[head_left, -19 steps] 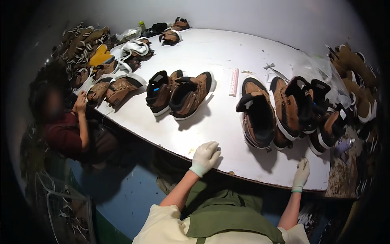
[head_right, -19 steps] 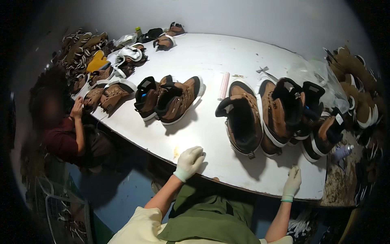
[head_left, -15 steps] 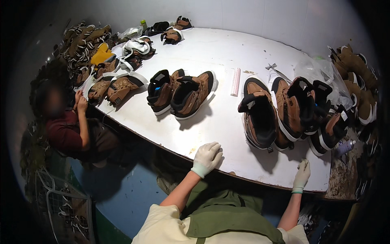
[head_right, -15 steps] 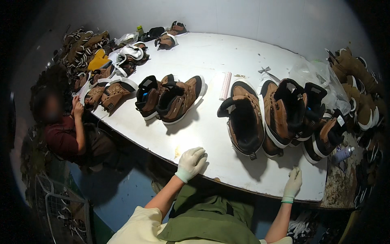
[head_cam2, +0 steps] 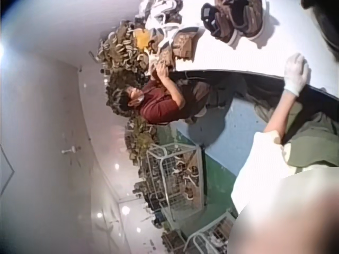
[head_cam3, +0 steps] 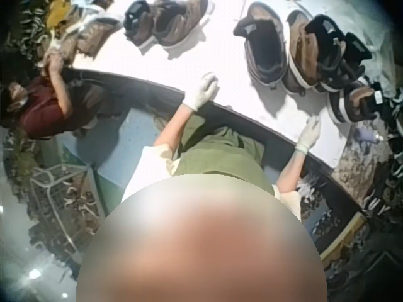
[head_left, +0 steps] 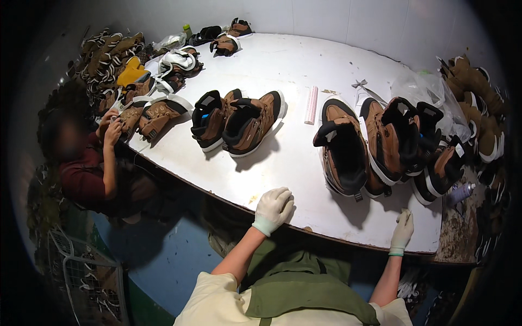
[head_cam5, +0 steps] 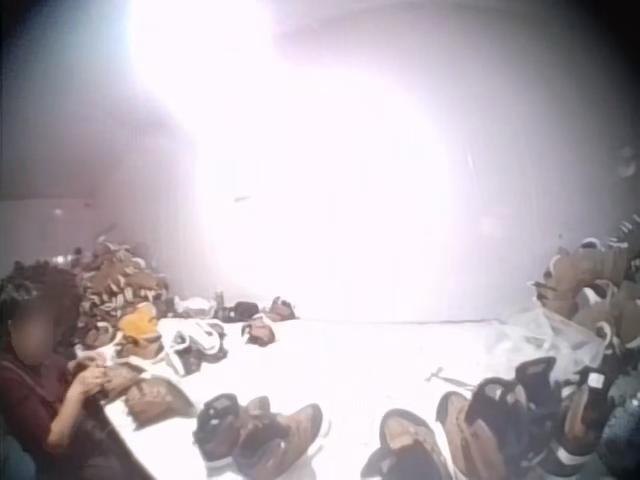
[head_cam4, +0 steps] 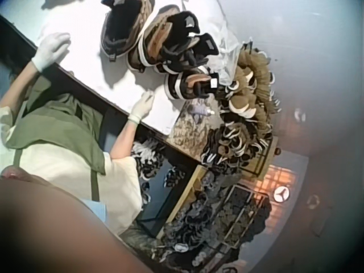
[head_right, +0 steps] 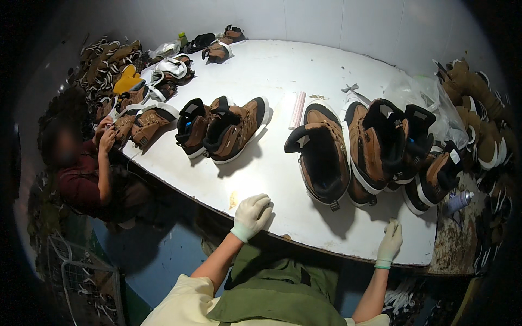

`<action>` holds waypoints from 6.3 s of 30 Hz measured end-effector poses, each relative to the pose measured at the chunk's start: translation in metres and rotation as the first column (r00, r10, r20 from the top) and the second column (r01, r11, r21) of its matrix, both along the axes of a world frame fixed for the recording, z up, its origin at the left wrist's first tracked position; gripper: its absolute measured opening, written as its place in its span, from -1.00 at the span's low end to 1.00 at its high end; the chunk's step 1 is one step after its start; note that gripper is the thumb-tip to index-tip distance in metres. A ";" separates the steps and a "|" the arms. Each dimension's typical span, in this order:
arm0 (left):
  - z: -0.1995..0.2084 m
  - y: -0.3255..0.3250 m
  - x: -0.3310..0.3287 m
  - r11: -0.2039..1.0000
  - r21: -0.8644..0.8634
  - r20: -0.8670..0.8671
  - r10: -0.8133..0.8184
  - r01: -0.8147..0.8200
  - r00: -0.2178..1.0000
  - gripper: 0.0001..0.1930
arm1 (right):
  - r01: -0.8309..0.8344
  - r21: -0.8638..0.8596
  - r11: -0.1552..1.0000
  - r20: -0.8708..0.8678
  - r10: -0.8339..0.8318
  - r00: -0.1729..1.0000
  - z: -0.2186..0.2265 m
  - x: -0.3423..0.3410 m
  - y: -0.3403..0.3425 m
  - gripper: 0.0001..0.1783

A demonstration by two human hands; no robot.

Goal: The person assembles brown hiking boots at a white workbench. They insert white foam strips into the boot uppers, adjust the tongue and collar, and place blue plastic inserts inside. The person handles multiple boots one at a time, rotating them to fit components and arranging finished units on the table.

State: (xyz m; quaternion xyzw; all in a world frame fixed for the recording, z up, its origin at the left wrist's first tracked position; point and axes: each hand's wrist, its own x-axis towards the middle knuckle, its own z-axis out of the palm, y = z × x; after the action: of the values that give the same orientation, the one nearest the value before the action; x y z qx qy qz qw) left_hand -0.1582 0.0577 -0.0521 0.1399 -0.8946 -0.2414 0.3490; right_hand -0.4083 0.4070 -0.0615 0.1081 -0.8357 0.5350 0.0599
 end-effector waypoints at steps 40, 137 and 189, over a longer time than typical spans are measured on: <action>0.012 0.002 0.000 0.999 0.053 -0.016 -0.011 0.012 1.000 -0.80 | -0.007 -0.003 1.000 -0.012 0.007 1.000 -0.002 -0.002 0.002 -0.67; 0.140 -0.012 -0.057 0.963 -0.252 0.155 -0.056 0.094 0.986 -0.68 | -0.264 -0.040 0.964 0.151 0.267 0.952 0.018 0.060 -0.208 -0.73; 0.073 0.013 0.123 0.765 0.645 -0.241 0.199 0.004 0.950 -0.55 | -0.768 -0.474 0.431 0.063 0.887 0.458 0.185 0.133 -0.254 -0.76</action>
State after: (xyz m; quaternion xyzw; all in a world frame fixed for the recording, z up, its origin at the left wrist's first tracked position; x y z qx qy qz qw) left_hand -0.0354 0.0712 0.0213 0.2591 -0.6885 -0.5297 0.4222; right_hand -0.2749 0.1535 0.1240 0.4118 -0.5470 0.6531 -0.3234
